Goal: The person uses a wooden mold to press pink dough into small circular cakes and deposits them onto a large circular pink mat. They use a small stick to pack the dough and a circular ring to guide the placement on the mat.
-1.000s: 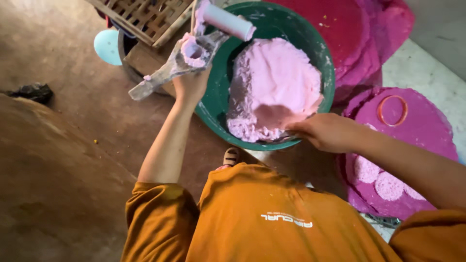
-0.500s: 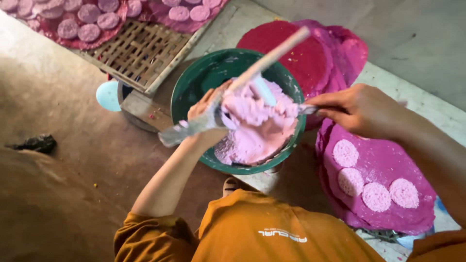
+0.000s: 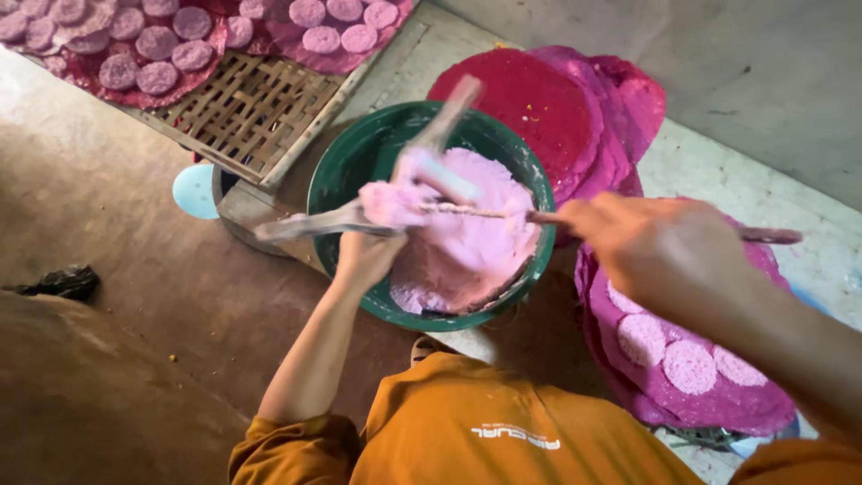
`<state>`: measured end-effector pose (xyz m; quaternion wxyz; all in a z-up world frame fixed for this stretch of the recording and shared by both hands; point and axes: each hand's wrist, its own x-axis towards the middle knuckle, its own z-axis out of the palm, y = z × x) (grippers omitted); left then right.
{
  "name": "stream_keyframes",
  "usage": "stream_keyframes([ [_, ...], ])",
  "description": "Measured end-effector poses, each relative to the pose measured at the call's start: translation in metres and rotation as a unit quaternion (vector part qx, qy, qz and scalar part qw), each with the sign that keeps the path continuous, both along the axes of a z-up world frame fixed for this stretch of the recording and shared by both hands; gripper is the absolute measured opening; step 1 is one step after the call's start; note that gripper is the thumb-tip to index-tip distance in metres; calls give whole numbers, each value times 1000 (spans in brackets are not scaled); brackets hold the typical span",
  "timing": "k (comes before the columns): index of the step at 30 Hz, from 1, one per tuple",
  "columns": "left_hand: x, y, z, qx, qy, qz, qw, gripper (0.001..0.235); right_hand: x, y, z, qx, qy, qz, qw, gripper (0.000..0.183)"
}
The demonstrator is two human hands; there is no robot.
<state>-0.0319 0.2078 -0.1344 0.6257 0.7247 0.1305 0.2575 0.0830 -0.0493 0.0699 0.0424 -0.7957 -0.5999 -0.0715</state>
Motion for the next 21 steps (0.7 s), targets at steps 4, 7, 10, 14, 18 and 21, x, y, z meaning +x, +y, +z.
stream_keyframes([
  [4, 10, -6, 1, -43, -167, 1, 985, 37, 7, 0, -15, -34, 68, -34, 997, 41],
  [7, 12, -8, 13, 297, -167, 32, 940, 31, 23, -2, -27, -15, 116, -60, 991, 36],
  [10, 13, -11, 25, 434, -46, 43, 899, 40, 31, 0, -37, -111, 53, -75, 990, 40],
  [14, 21, -31, 27, 260, 66, 39, 963, 53, 10, 34, -47, -110, -84, 38, 990, 25],
  [18, 7, -29, 19, 293, 129, -1, 947, 66, -9, 38, -26, -90, -90, 115, 985, 35],
  [21, -3, -3, 20, 355, 107, 60, 927, 52, 3, 5, 7, -112, -63, 17, 992, 22],
])
